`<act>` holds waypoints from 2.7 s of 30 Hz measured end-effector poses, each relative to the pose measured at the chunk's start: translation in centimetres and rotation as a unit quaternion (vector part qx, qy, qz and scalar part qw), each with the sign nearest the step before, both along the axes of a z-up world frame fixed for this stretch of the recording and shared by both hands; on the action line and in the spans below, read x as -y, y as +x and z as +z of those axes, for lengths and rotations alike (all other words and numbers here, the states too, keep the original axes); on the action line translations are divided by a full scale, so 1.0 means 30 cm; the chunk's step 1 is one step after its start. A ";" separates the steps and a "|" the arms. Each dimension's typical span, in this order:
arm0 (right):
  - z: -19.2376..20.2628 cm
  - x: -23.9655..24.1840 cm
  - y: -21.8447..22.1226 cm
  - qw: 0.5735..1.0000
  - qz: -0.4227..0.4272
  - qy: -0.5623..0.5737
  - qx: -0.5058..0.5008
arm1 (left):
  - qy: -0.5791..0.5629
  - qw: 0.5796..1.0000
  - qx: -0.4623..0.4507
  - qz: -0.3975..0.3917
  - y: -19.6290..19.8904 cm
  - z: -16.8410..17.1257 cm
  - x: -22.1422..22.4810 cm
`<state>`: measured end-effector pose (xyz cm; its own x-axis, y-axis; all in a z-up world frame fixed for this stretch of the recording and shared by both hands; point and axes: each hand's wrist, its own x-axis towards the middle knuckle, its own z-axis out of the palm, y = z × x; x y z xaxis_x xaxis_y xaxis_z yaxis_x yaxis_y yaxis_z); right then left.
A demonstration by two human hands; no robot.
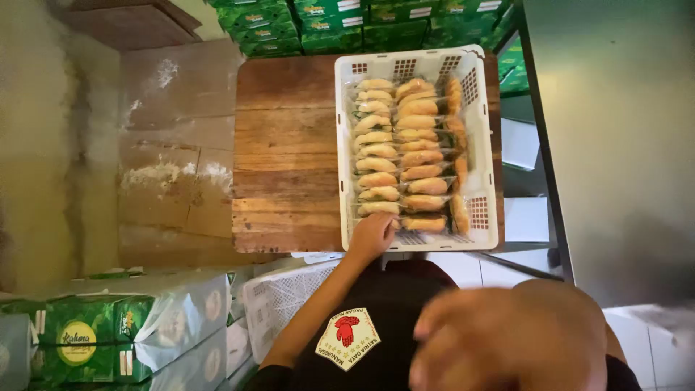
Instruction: The person organizes wrapped bread rolls in a plastic crate by hand, placing a new roll into the crate and rearranging the existing ones.
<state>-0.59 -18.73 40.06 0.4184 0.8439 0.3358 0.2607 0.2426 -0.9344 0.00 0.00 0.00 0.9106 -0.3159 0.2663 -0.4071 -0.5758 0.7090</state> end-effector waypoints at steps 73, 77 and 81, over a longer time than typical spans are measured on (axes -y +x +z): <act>-1.606 1.809 0.439 0.218 -0.581 -0.757 0.204 | 0.149 0.966 -0.040 0.205 -0.002 0.018 0.091; -1.393 1.621 0.458 0.305 -0.621 -0.587 0.420 | 0.090 0.959 -0.029 0.268 0.000 0.002 0.081; -1.066 1.293 0.463 0.623 -0.641 -0.344 0.289 | -0.004 0.954 -0.053 0.295 0.077 0.002 0.101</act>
